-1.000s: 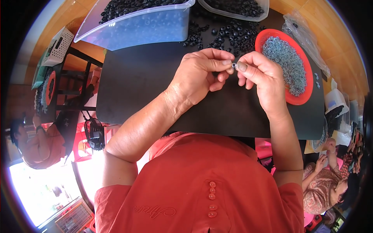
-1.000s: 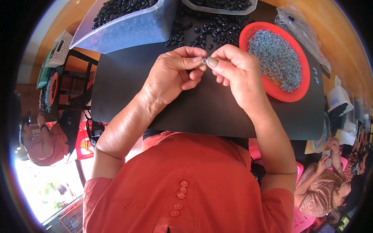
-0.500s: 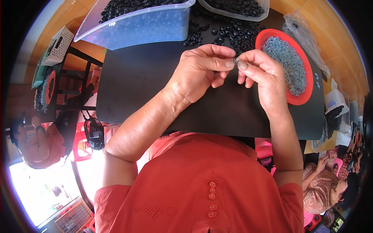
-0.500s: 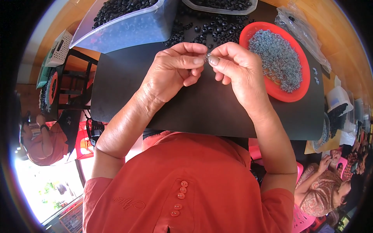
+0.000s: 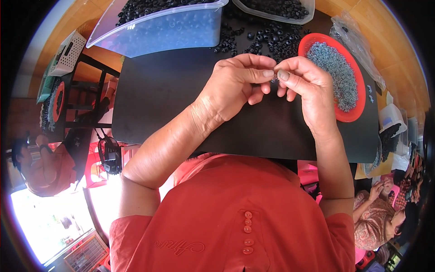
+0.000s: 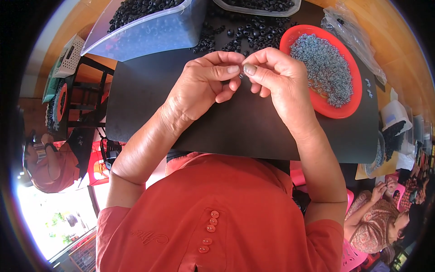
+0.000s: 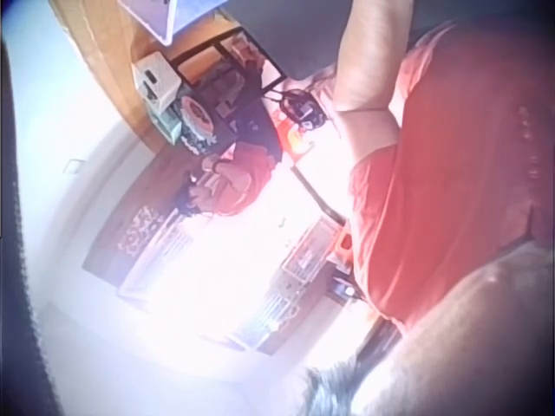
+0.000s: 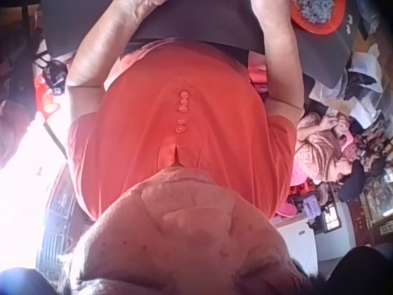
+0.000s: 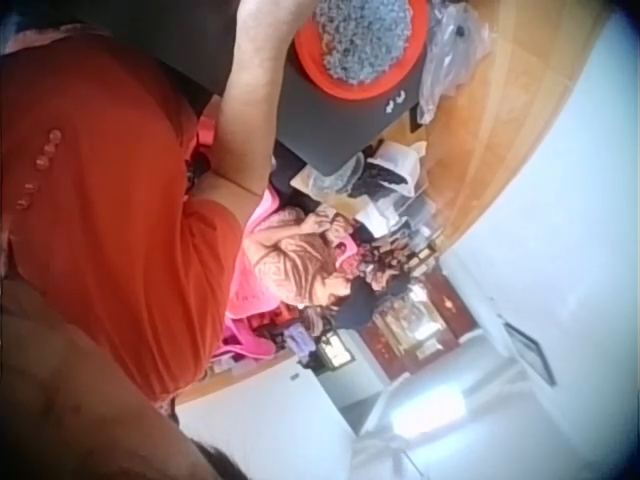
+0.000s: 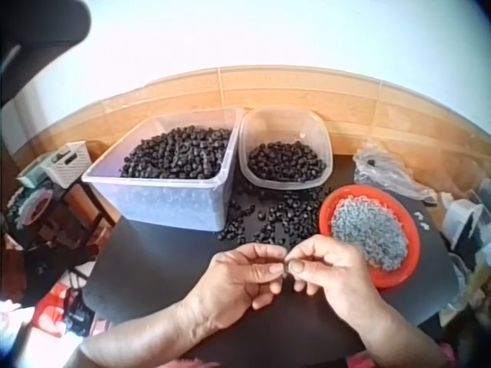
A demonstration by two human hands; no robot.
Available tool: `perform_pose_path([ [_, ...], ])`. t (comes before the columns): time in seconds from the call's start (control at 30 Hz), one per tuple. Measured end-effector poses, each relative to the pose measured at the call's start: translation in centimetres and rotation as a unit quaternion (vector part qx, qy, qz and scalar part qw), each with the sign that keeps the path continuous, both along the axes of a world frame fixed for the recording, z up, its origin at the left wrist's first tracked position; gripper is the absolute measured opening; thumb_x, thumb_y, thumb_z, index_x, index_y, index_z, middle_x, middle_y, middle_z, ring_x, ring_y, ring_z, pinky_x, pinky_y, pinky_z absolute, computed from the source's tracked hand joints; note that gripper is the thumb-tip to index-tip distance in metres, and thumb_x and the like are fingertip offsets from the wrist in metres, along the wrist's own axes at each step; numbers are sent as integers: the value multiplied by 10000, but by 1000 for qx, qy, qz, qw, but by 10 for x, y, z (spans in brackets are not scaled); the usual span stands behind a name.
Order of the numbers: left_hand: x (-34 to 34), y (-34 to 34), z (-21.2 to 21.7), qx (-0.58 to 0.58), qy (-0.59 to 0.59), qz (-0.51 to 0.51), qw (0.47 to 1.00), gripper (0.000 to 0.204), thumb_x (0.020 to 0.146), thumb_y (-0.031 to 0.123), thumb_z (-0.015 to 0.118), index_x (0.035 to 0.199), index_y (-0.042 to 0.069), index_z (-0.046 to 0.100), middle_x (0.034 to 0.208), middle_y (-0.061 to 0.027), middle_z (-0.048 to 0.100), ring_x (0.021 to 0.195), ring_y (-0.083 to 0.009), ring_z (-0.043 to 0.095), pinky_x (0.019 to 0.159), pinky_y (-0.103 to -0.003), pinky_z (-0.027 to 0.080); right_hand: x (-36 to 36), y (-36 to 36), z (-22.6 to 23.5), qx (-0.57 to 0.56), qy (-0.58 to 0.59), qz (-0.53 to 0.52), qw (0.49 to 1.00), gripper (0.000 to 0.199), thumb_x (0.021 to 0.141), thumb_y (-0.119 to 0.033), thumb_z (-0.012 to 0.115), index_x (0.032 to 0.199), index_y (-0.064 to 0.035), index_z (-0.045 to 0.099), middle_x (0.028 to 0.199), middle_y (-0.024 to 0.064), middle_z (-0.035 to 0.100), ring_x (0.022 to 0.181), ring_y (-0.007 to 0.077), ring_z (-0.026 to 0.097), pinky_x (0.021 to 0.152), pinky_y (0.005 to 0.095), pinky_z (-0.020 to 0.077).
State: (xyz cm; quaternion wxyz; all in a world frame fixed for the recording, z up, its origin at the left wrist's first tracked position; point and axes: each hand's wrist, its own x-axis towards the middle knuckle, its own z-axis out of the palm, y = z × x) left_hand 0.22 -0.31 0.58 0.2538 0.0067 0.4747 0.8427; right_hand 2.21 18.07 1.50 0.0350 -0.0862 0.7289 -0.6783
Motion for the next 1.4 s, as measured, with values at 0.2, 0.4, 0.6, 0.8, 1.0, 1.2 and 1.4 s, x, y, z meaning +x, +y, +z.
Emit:
perform_pose_path([
  [0.2,-4,-6,-4,34,-28,-20,999,200,846,-25,666,1034,-41,598,839,-78,628,652,-131,583,459,-249,403,3,-4,-1,1,26,-6,1000,106,892,-71,655,973,-5,673,838,22,656,676,82,583,557,192,406],
  [0.4,-2,-2,2,46,-54,-32,997,194,837,-31,674,1017,-51,604,832,-96,629,642,-131,581,442,-238,382,2,-2,-1,-8,27,-23,999,106,891,-53,651,980,-1,676,856,25,661,687,81,582,574,196,410],
  [0.6,-1,-3,-2,-20,-39,-61,997,197,860,20,670,1030,-48,598,854,-102,627,632,-129,556,427,-223,354,2,-3,-1,6,27,-33,999,101,893,-52,644,973,1,675,858,24,661,690,81,578,575,194,407],
  [0.8,2,1,6,-44,-23,-52,997,171,842,7,704,969,-65,613,754,-94,623,576,-116,562,419,-216,372,3,-3,1,11,17,-30,999,107,893,-59,647,978,2,671,859,21,659,692,79,578,580,198,409],
  [1.0,3,-2,9,-54,-23,-60,996,152,894,91,672,944,-46,628,742,-87,620,553,-112,548,408,-216,370,2,0,0,-2,17,-29,999,112,900,-89,646,969,-4,667,848,18,655,697,77,578,590,201,409],
  [1.2,0,-4,4,-50,-43,-43,997,155,917,116,633,914,-39,621,745,-95,613,549,-131,551,397,-226,359,2,-1,0,22,31,-15,999,128,906,-133,650,946,-11,655,822,9,634,696,78,574,595,202,407],
  [1.4,1,-5,6,-8,-40,-37,998,159,845,136,651,843,-21,625,738,-104,600,527,-160,523,398,-247,323,1,1,-1,24,15,-12,1000,162,925,-174,634,934,-14,646,793,-1,609,689,72,559,590,201,402],
])
